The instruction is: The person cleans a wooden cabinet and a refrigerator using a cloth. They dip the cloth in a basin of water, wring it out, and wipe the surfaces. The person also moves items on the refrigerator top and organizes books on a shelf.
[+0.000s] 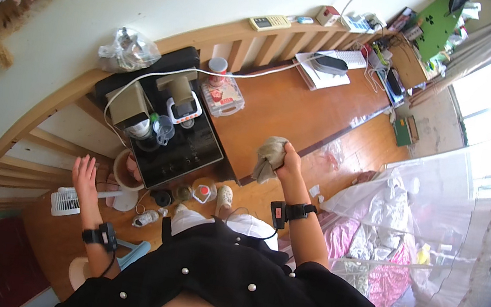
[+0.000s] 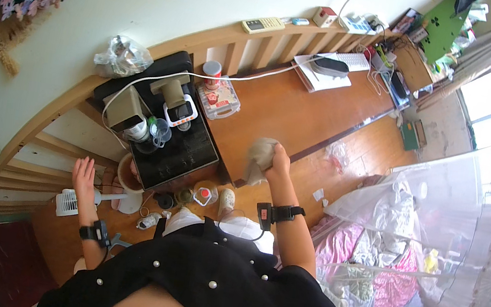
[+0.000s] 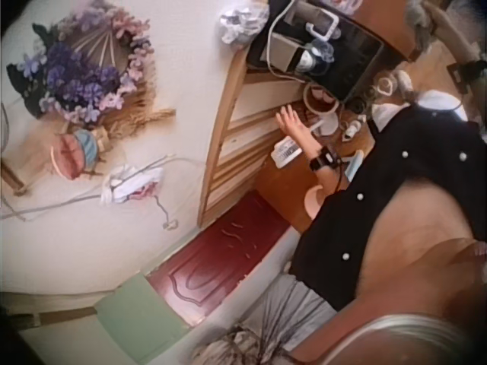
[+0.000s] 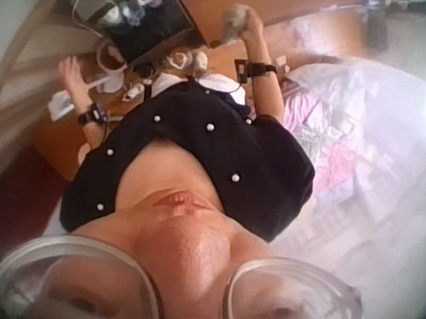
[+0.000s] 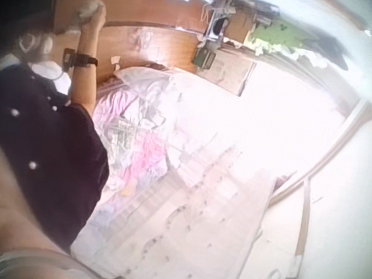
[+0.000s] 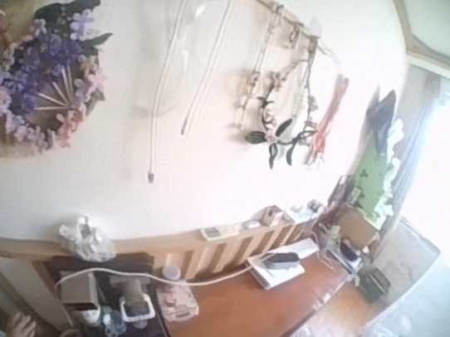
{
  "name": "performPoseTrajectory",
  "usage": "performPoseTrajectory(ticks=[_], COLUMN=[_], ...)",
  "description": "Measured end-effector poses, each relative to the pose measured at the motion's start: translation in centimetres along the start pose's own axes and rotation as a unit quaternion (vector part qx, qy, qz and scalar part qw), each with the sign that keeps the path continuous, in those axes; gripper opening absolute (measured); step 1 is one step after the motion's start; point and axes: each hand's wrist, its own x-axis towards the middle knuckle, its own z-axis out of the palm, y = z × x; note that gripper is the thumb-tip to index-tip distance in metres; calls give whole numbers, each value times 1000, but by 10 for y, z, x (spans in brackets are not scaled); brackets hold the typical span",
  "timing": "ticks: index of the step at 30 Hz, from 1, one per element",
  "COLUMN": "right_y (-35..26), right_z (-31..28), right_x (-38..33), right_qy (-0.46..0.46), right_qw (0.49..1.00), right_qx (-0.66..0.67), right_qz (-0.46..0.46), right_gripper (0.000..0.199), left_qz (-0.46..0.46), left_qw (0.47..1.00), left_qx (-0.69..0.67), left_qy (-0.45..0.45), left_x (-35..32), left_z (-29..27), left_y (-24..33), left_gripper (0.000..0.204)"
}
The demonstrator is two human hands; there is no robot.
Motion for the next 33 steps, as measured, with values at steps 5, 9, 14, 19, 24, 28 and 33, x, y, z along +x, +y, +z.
performPoseTrajectory(ticks=[5, 9, 14, 19, 24, 28, 33], right_y=[4, 18, 52, -26, -205, -309, -276], right_z=[-43, -65, -37, -69, -165, -218, -172], right_x=[34, 101, 139, 228, 348, 415, 419], right_qy=[43, 142, 100, 61, 124, 320, 309], right_qw=[945, 729, 588, 539, 555, 560, 567], right_qx=[-204, -582, -758, -728, -691, -685, -646], right_qz=[-252, -330, -263, -419, -446, -338, -407], right_gripper=[48, 106, 110, 95, 90, 95, 72], left_qz=[-78, -91, -84, -101, -105, -87, -14], left_qw=[987, 979, 975, 964, 944, 940, 939], left_qx=[-92, -116, -120, -87, -32, 55, 131], left_qy=[102, 143, 165, 230, 310, 324, 319], left_x=[-31, -52, -76, -132, -172, -197, -218], left_z=[-29, -2, 5, 60, 101, 91, 144], left_y=[-4, 5, -21, -41, -48, -60, -69], left_gripper=[46, 46, 43, 44, 49, 54, 51])
